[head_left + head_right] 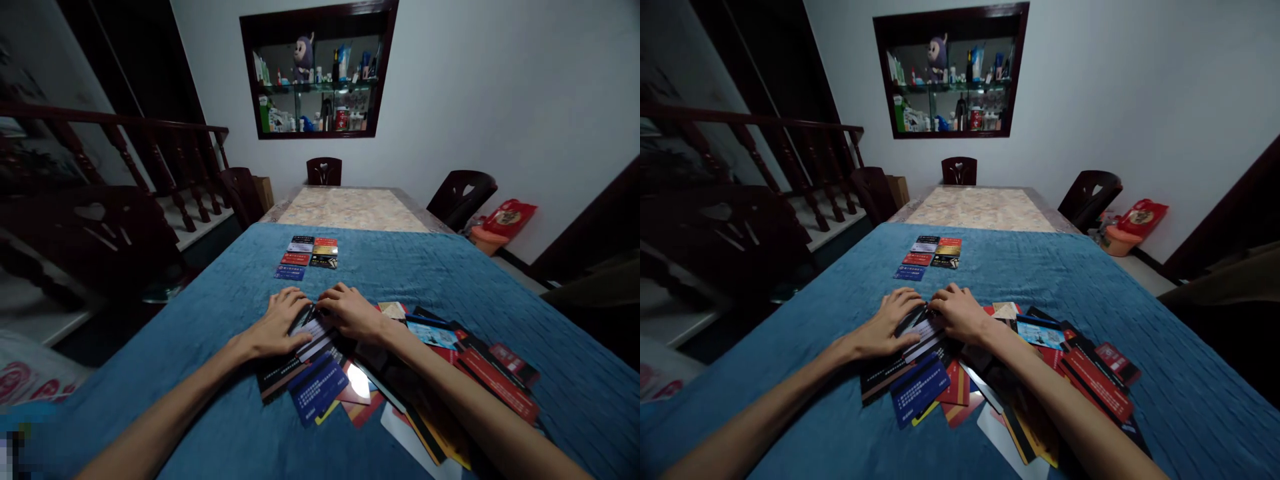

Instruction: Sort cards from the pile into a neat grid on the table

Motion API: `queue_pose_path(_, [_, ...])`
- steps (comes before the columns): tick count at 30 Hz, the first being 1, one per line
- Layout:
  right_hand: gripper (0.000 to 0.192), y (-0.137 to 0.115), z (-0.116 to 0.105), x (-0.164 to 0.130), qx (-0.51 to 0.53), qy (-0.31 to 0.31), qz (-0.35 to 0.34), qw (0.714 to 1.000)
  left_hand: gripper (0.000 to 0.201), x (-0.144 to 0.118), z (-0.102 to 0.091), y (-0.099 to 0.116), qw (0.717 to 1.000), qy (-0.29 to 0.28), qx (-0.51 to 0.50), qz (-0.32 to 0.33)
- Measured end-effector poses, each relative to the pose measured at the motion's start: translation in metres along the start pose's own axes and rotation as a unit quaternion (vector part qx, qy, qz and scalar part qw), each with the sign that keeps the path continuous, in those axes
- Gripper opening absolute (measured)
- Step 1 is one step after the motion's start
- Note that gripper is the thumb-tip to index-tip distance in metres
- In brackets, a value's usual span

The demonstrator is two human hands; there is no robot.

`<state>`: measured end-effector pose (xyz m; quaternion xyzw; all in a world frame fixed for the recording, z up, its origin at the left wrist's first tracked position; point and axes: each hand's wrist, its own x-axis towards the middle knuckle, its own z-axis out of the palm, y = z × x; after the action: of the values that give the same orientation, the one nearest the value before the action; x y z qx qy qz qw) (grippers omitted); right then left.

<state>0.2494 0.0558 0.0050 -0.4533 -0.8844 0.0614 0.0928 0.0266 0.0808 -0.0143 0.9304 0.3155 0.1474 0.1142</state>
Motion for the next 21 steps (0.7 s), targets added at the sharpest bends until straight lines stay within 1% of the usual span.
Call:
queue_pose_path(6, [0.031,0.001,0.004,0.0,-0.011,-0.01,-0.004,1.0,0.059,-0.003,-0.004,-0.012,0.999,-0.015,0.028,-0.015])
queue_pose_path(12, [0.03,0.004,0.007,0.0,-0.028,-0.012,-0.003,1.0,0.05,-0.006,-0.008,-0.026,0.998,-0.033,0.046,-0.036])
queue_pose_path(17, [0.024,0.007,0.006,-0.001,-0.029,-0.008,-0.006,1.0,0.041,-0.006,-0.009,-0.037,0.994,-0.023,0.086,-0.068])
queue_pose_path(21, [0.02,0.008,0.002,-0.002,-0.033,-0.019,0.005,0.999,0.035,-0.007,-0.006,-0.041,0.99,-0.005,0.103,-0.093])
